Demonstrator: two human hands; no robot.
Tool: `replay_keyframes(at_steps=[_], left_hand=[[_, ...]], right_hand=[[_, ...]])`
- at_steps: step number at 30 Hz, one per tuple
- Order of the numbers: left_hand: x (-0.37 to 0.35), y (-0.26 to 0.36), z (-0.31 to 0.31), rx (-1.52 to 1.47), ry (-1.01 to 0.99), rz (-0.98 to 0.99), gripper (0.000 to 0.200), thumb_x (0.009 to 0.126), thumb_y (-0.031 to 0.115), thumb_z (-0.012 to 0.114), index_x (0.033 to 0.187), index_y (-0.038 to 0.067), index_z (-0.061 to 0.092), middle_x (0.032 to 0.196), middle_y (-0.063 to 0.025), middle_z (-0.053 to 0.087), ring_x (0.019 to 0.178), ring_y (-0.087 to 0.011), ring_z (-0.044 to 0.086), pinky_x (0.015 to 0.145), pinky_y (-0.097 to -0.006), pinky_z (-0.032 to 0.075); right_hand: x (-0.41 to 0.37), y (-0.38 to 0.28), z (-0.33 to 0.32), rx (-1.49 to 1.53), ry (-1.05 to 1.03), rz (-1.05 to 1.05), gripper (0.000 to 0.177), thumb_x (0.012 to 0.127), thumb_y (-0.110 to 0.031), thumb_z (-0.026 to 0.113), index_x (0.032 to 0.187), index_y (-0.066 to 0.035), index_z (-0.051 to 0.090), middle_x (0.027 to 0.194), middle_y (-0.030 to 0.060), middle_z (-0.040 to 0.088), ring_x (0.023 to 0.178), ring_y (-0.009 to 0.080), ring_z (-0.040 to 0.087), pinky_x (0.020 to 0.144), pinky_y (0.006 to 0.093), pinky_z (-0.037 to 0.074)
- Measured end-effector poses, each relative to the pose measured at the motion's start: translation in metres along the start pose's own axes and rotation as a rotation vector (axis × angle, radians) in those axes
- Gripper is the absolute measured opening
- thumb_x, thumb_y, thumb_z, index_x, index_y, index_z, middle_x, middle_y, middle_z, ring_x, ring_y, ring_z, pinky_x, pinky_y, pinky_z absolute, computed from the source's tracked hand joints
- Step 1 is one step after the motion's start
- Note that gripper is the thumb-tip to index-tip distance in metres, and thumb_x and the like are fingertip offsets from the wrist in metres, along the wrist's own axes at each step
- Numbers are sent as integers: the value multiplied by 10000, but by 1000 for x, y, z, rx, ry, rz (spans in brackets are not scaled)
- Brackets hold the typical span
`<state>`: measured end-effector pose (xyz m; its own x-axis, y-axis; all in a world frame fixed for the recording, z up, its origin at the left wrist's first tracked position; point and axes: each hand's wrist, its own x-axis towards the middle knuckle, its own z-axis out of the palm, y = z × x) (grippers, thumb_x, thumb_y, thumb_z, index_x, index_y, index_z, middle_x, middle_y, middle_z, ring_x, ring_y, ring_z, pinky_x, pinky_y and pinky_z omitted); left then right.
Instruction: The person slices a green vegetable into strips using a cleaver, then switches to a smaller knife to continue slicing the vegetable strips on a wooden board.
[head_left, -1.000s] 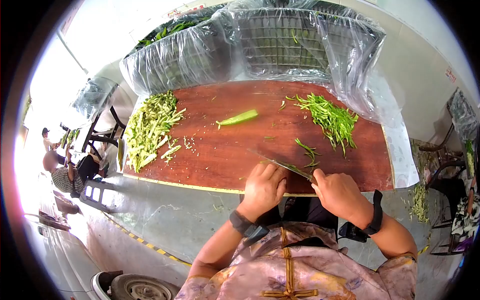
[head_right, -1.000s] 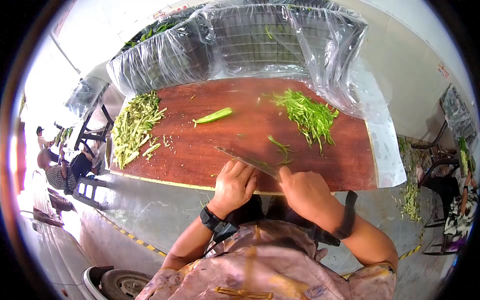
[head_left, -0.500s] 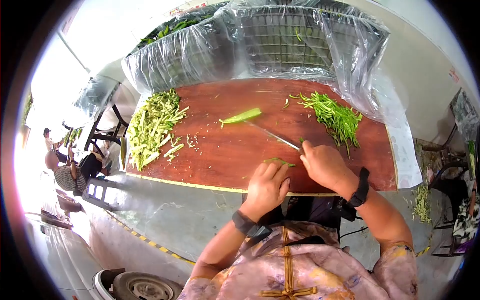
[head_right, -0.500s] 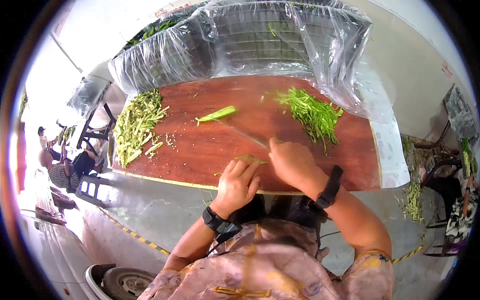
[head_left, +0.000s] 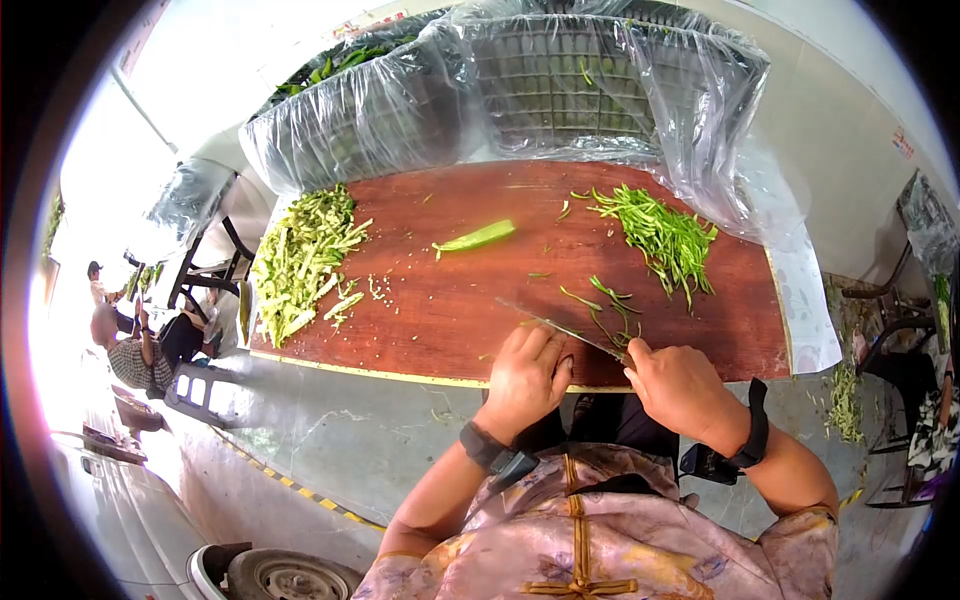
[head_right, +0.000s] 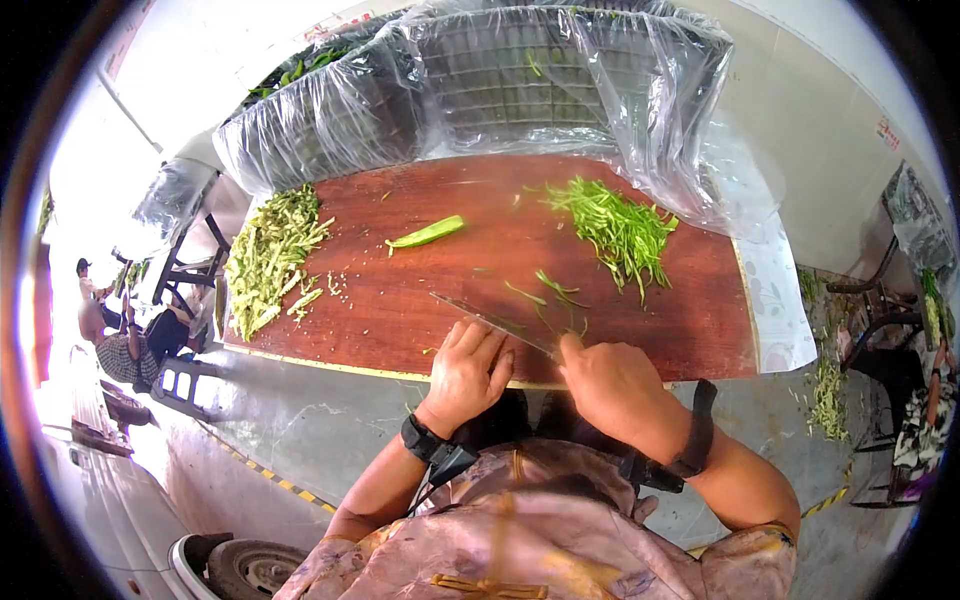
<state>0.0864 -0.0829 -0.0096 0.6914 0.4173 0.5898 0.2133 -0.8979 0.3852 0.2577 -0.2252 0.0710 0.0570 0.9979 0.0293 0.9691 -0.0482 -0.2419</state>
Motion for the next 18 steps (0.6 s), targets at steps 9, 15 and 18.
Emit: replay_keyframes(at_steps=[9,15,18], left_hand=[[2,-1,-3,-39,-33,3,243,807,106,674,1030,10,665,1031,-143,600,949,-354,572,821,-427,498],[0,4,-7,106,7,13,276,811,116,679,1074,34,662,1114,-145,581,1012,-351,571,866,-432,491],[-2,2,-1,83,36,13,275,813,115,677,1075,32,663,1092,-145,595,1010,-351,574,882,-443,488]], right_hand=[[66,-5,30,55,95,-94,224,924,-200,603,962,8,526,653,214,627,642,413,649,570,514,513],[61,14,27,-1,194,21,227,927,-190,601,981,17,525,660,214,629,638,416,645,570,517,507],[34,17,16,8,174,15,239,938,-200,599,993,15,511,634,206,612,603,408,626,545,520,481]])
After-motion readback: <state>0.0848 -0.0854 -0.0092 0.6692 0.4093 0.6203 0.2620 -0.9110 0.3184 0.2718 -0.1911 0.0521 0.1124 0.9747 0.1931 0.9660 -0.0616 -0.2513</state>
